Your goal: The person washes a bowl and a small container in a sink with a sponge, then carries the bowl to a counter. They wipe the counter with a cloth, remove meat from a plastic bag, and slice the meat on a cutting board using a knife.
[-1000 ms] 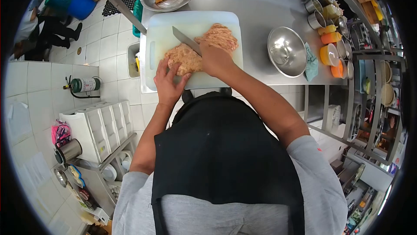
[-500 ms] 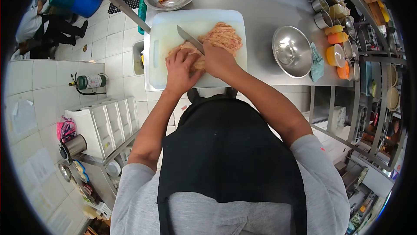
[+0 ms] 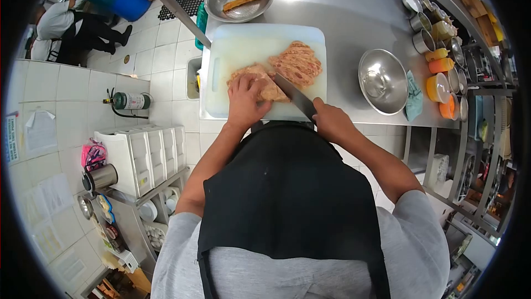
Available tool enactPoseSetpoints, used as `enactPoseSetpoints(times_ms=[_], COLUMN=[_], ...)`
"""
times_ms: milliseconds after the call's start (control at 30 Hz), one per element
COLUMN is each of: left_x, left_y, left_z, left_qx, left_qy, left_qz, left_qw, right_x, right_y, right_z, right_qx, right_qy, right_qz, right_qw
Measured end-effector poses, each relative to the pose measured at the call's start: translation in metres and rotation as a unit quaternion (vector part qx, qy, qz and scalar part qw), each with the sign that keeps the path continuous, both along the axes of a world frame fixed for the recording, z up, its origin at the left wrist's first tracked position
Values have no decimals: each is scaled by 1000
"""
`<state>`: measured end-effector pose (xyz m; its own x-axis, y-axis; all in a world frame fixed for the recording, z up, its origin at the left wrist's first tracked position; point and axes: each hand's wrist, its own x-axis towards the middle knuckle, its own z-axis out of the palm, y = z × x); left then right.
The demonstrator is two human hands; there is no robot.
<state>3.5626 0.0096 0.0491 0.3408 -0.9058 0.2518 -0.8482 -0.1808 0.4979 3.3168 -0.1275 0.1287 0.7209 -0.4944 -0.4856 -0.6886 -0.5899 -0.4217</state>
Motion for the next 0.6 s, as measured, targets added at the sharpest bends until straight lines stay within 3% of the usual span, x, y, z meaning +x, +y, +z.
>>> enactPoseSetpoints(times_ms=[167,300,533,600], left_x=[2,6,0,-3], left_y=[4,4,4,5], left_z=[5,10,3,1], left_qx=[8,21,24,22], left_qy=[10,42,37,33], left_qz=[-17,-27,3,13], left_qw=[1000,999,999,999], right_x=[34,65,53,43], right_y=[-6,-7,2,7], right_z=[-19,3,1,-1], right_qx=[-17,5,-24,-12], right_qy=[-103,-93,-114,-61], right_qz=[-43,-75,-73,-50], right_qw=[994,993,990,997])
